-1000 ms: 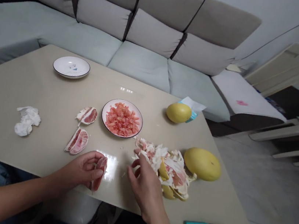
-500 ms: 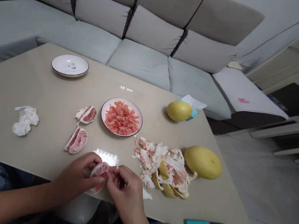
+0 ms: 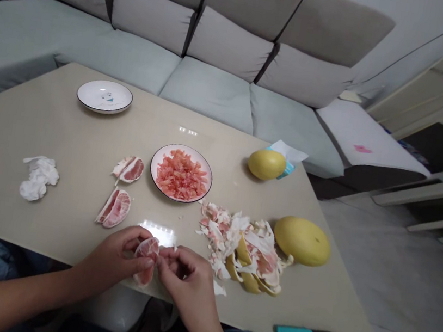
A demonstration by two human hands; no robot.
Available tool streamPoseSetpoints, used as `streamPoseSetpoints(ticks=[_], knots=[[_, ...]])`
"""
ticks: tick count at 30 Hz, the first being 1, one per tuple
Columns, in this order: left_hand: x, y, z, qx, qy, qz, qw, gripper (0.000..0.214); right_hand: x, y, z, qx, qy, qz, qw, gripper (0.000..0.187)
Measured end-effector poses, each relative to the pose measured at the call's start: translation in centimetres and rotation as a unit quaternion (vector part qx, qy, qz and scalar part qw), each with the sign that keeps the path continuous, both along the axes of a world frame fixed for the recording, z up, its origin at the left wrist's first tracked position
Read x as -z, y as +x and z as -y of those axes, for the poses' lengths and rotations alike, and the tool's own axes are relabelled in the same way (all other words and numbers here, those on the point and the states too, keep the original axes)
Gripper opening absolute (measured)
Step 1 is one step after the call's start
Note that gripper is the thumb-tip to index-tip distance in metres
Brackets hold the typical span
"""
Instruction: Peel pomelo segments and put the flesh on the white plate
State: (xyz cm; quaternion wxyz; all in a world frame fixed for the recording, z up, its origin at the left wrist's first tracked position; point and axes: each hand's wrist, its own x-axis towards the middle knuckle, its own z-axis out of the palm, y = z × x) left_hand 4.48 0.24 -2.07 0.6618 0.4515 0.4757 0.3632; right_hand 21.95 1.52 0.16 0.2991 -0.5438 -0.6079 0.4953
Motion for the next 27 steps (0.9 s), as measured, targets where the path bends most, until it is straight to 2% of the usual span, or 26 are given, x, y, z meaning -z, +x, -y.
streamPoseSetpoints(ticks=[5, 8, 10, 13, 16, 18, 20, 23, 25, 27], knots=[[0.2, 0.4, 0.5, -0.018, 0.035, -0.100, 0.994, 0.014, 0.8, -0.2, 0.5, -0.009, 0.062, 0.054, 0.997, 0.017], [0.5, 0.4, 0.6, -0.017, 0.045, -0.116, 0.992, 0.015, 1.1, -0.2, 0.7, 0.000, 0.107, 0.083, 0.991, 0.017], [0.7, 0.3, 0.5, -0.014, 0.032, -0.075, 0.997, 0.018, 1.0, -0.2, 0.6, 0.000, 0.105, 0.079, 0.991, 0.016], [0.6, 0.2, 0.2, 0.028, -0.022, 0.050, 0.998, 0.022, 0.5, 0.0, 0.4, -0.008, 0.039, 0.028, 0.999, 0.015], [-0.2, 0.0, -0.1, 0.042, -0.111, 0.159, 0.980, 0.028, 0.0, 0.2, 0.1, -0.009, -0.016, -0.025, 1.000, 0.018], [-0.8, -0.1, -0.3, 0.034, -0.178, 0.220, 0.958, 0.031, -0.1, 0.5, 0.1, -0.002, -0.018, -0.029, 0.999, 0.024], [-1.3, -0.3, -0.5, 0.045, -0.236, 0.273, 0.931, 0.030, 0.1, 1.0, -0.1, 0.022, 0.010, 0.003, 1.000, 0.033], [-1.6, -0.8, -0.8, 0.070, -0.307, 0.322, 0.893, 0.030, 0.6, 2.0, -0.5, 0.059, 0.091, 0.099, 0.989, 0.044], [-1.5, -1.1, -0.9, 0.081, -0.338, 0.340, 0.874, 0.035, 1.0, 2.9, -1.0, 0.052, 0.148, 0.175, 0.972, 0.038], [-1.3, -1.3, -1.0, 0.090, -0.355, 0.343, 0.865, 0.040, 1.4, 3.6, -1.4, 0.024, 0.174, 0.252, 0.952, 0.015]])
